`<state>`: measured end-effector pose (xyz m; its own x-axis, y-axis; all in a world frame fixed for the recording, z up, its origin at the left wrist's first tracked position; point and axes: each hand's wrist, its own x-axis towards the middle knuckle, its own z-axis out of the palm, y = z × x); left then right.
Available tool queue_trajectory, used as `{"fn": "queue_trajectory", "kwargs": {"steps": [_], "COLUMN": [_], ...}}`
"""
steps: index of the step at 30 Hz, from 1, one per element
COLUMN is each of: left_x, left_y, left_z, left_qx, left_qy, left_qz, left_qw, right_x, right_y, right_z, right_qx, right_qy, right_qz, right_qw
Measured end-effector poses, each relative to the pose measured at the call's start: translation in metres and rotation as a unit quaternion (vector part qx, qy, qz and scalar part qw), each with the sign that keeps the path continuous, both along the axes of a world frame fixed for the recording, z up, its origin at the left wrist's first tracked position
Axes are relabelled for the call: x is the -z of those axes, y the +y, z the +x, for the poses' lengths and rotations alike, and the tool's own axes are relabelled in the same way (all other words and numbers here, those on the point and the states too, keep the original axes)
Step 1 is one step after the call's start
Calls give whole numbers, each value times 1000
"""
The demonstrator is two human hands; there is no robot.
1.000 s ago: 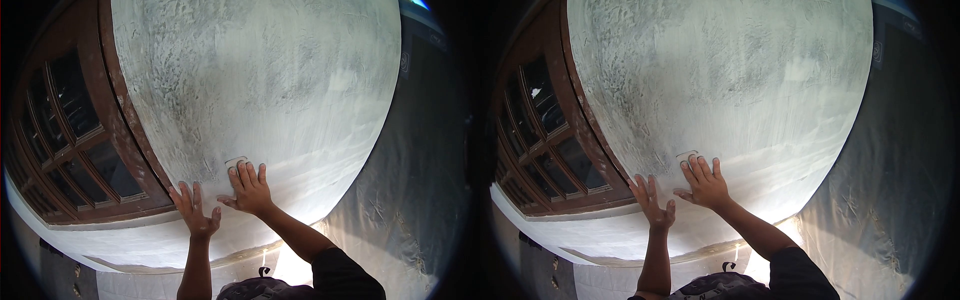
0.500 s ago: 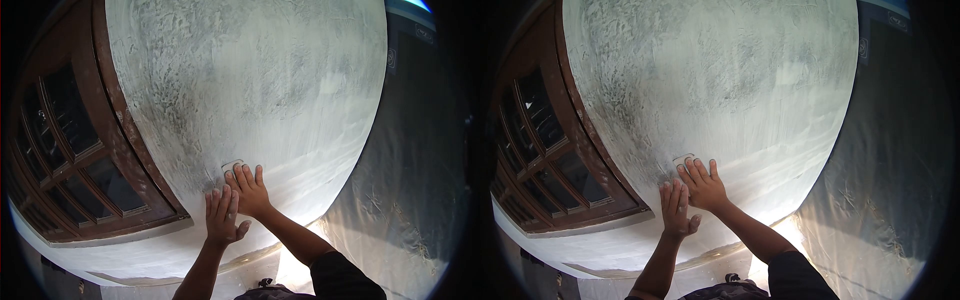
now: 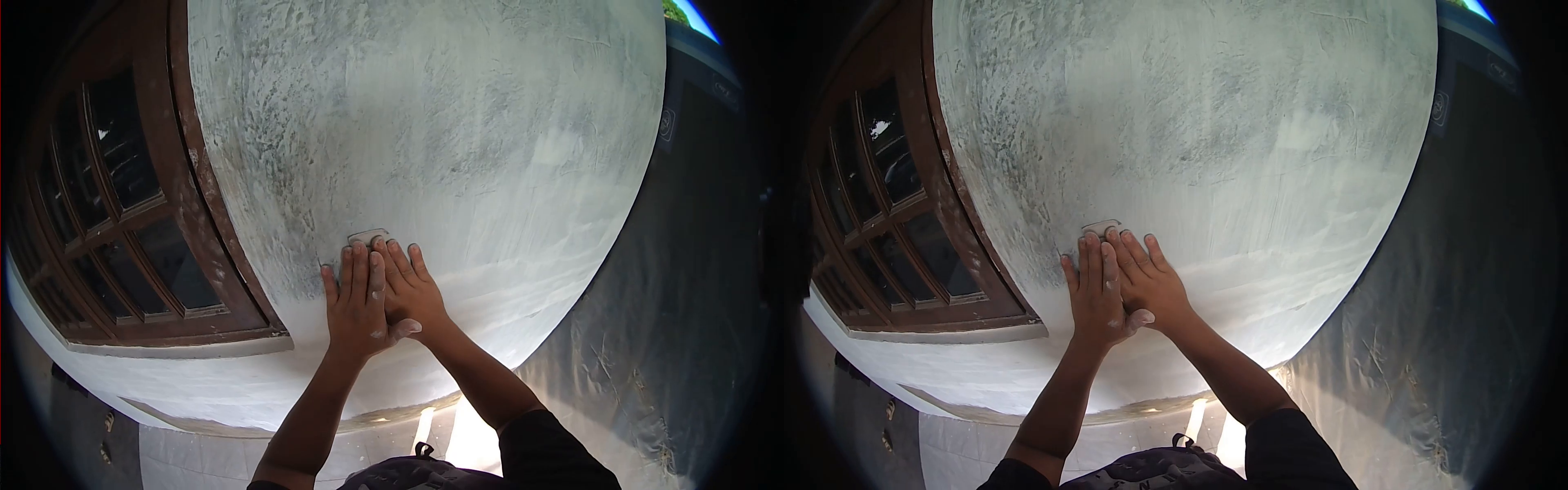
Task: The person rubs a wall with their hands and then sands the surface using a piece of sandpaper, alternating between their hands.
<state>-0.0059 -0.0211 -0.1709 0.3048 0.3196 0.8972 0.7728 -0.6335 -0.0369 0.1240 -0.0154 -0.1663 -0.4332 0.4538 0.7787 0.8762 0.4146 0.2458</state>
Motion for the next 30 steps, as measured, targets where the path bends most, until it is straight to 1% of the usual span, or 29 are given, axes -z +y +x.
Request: {"fn": "queue_trajectory", "kwargs": {"steps": [1, 3, 4, 6, 7, 8, 9, 10, 11, 12, 14, 15, 16, 17, 18, 19, 22, 23, 25, 27, 28, 29, 30], "left_x": [-3, -10, -12, -19, -26, -43, -60, -78, -98, -108, -100, -84, -66, -37, -1, 17, 10, -5, -65, -102, -109, -101, -80], "left_y": [4, 12, 14, 19, 23, 24, 23, 22, 20, 20, 19, 17, 17, 19, 23, 24, 23, 21, 17, 18, 18, 20, 22], "left_z": [4, 16, 21, 29, 32, 34, 34, 34, 34, 35, 38, 40, 41, 43, 44, 45, 49, 50, 47, 44, 44, 46, 48], "left_qx": [-6, -102, -107, -168, -174, -202, -230, -238, -249, -259, -269, -262, -255, -263, -249, -234, -233, -236, -240, -248, -254, -255, -256], "left_qy": [-1, 1, -4, -34, -36, -30, -22, -22, -19, -17, -26, -38, -49, -52, -51, -48, -52, -53, -63, -63, -64, -73, -72], "left_qz": [1, 67, 68, 100, 100, 103, 103, 100, 100, 101, 101, 87, 76, 77, 102, 128, 127, 126, 85, 99, 114, 112, 112], "left_qw": [1000, 993, 992, 980, 979, 974, 967, 966, 963, 960, 957, 960, 963, 960, 962, 963, 963, 962, 965, 962, 958, 958, 957], "right_x": [-3, -8, -10, -15, -15, -15, -14, -11, -9, -7, -3, -2, -1, 0, 0, 0, -2, -1, -1, 1, 1, 2, 2], "right_y": [1, 2, 0, -6, -3, 2, 7, 11, 15, 17, 19, 20, 21, 23, 23, 22, 23, 22, 23, 23, 23, 22, 21], "right_z": [13, 44, 55, 73, 83, 93, 102, 108, 112, 112, 110, 111, 112, 113, 113, 113, 111, 111, 113, 116, 119, 122, 125], "right_qx": [-6, -58, -62, -58, -42, -49, -31, -11, -16, -21, -29, -38, -38, -38, -46, -51, -59, -60, -63, -62, -66, -69, -69], "right_qy": [-1, -58, -63, 35, 69, 68, 103, 139, 127, 126, 129, 127, 123, 118, 117, 119, 127, 126, 122, 122, 116, 108, 109], "right_qz": [1, 46, 47, 68, 109, 108, 122, 134, 141, 139, 167, 164, 172, 182, 183, 182, 189, 189, 191, 191, 180, 167, 167], "right_qw": [1000, 996, 995, 995, 991, 991, 987, 981, 982, 982, 977, 977, 977, 975, 975, 975, 972, 972, 972, 972, 975, 977, 978]}}
